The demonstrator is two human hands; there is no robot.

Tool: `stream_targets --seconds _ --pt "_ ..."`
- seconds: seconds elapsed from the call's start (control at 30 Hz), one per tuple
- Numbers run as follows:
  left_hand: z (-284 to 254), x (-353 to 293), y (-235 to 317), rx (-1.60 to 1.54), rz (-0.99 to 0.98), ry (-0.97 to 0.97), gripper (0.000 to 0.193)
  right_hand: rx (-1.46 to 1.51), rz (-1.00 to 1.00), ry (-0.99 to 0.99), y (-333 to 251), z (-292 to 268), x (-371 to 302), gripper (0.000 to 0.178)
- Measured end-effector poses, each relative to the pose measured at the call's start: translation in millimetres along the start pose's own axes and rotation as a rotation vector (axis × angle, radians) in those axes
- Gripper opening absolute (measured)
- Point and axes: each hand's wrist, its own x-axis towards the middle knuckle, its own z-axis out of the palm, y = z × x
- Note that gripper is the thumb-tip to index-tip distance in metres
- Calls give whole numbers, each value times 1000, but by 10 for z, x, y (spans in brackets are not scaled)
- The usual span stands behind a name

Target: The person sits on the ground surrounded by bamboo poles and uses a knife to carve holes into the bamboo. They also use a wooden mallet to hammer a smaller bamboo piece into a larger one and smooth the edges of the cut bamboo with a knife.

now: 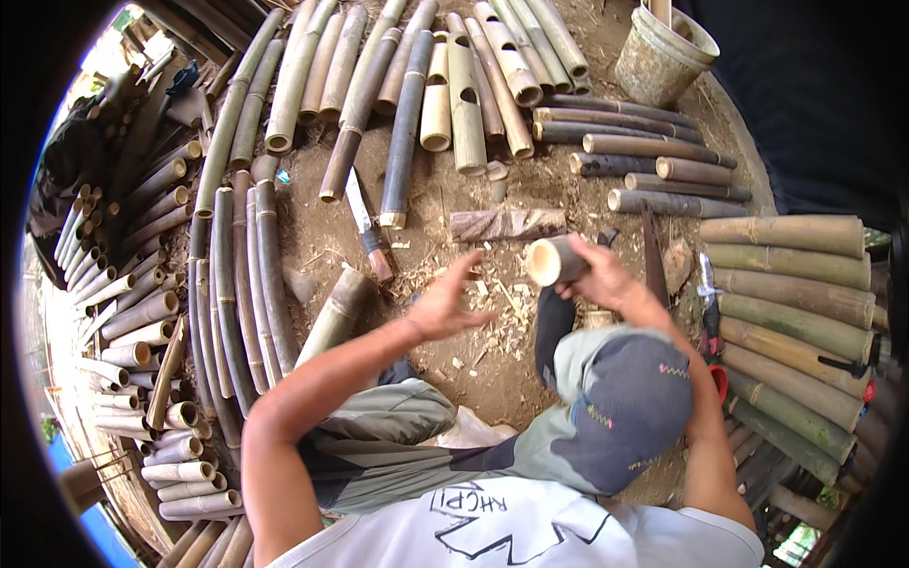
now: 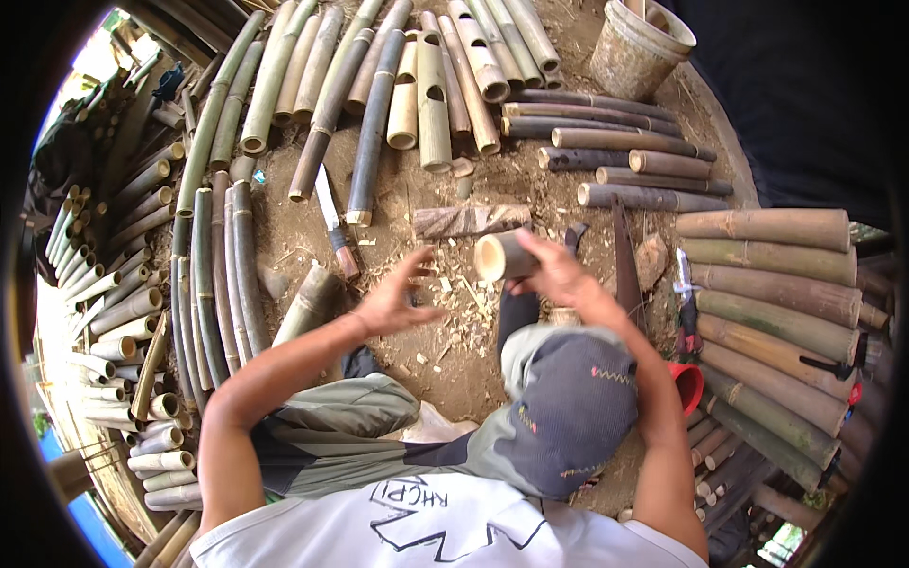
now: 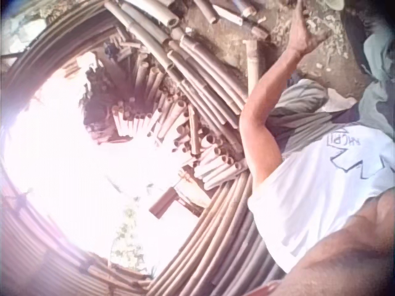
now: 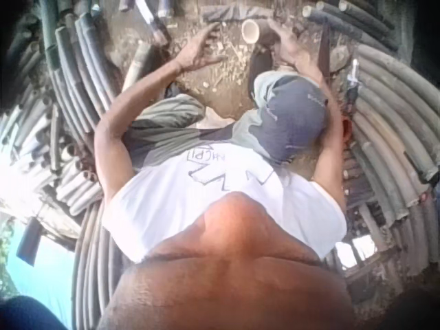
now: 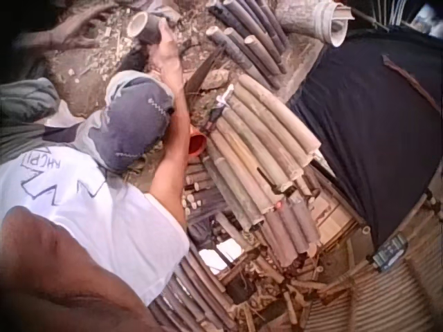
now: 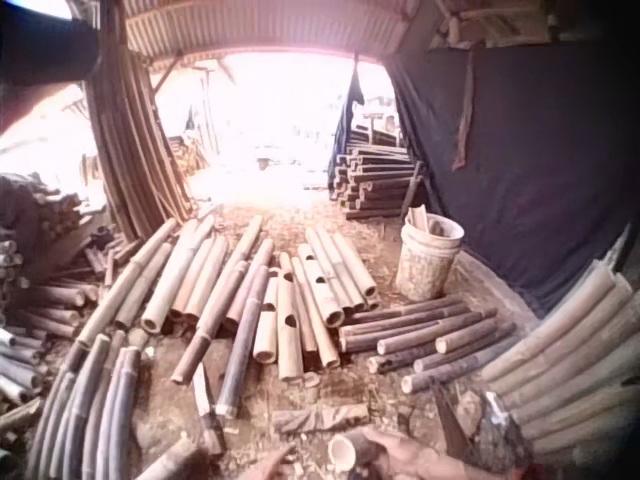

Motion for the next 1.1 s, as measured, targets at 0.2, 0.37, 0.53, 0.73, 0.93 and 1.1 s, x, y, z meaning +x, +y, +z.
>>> stream_targets --seconds 0.2,0.37,0.53,0.73,0.93,1.1 --pt "539 354 -71 -434 -57 411 89 -209 235 -69 376 231 845 81" --pt "471 391 -599 -571 -234 505 73 -1770 -364 284 570 -409 1762 93" --pt "369 604 -936 -690 -283 624 71 -1679 -257 55 729 -669 2195 85" --pt "269 991 -881 -456 -333 794 68 -1911 -299 -363 810 -917 1622 78" --pt "47 456 -1470 -1049 -291 1131 55 -1747 -32 -284 528 54 1493 78" --pt "-152 -58 -1115 -1369 6 1002 53 -1316 -290 -277 906 1241 2215 59"
